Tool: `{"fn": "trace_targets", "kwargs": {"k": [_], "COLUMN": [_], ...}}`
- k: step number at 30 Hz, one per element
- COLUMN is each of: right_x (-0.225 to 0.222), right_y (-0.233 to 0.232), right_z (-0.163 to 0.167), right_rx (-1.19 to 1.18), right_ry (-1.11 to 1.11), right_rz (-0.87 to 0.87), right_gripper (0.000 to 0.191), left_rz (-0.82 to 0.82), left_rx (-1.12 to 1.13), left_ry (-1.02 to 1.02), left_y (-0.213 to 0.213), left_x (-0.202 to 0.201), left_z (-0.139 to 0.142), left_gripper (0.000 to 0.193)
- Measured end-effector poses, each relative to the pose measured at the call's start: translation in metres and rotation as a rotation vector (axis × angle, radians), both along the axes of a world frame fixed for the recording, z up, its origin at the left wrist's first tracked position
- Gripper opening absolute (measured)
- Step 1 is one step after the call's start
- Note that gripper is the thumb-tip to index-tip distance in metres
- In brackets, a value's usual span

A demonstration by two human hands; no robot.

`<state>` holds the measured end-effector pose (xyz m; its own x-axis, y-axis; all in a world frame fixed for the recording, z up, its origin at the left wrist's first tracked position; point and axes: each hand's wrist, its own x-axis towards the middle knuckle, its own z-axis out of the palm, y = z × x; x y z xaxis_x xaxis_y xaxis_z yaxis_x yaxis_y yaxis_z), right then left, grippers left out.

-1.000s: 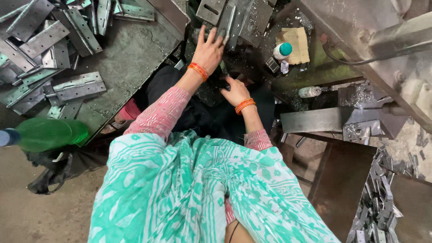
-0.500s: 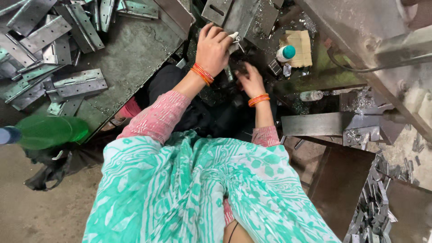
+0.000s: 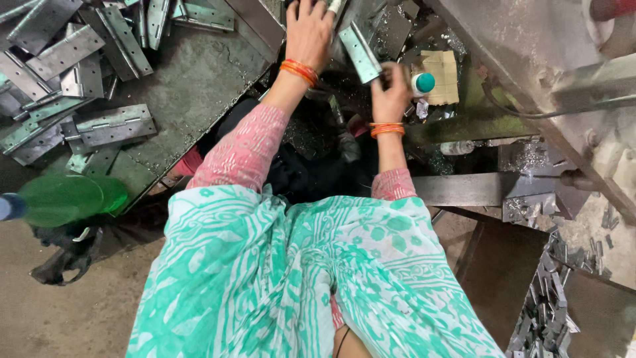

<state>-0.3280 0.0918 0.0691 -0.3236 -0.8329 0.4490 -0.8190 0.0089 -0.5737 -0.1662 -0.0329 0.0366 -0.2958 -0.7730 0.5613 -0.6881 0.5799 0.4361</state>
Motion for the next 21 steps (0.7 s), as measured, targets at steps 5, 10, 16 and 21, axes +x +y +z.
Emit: {"fn": "trace_targets", "kwargs": {"k": [5, 10, 16, 21], "right_x": [0.037, 0.036, 0.041, 0.067], "right_y": [-0.019, 0.002, 0.071, 0.1], "right_z": [-0.009, -0.015, -0.042, -0.083], "right_rx": [0.077, 0.172, 0.638, 0.779], "right_ry": [0.131, 0.054, 0.27, 0.178], "right_rz": [0.184, 0.258, 0.193, 0.064], "right_gripper": [0.042, 0.049, 0.061, 0.056], "left_rz": [-0.105, -0.083, -0.141, -0.1], "left_rx": [0.148, 0.095, 0.178, 0.066], "left_ry": [-0.192, -0.45, -0.441, -0.385], "left_y": [0.037, 0.045, 0.025, 0.026], "left_x": [-0.007, -0.01, -0.017, -0.018], "left_z": [-0.003, -0.019, -0.022, -0.019], "left_gripper": [0.036, 0.051, 0.038, 0.043]}}
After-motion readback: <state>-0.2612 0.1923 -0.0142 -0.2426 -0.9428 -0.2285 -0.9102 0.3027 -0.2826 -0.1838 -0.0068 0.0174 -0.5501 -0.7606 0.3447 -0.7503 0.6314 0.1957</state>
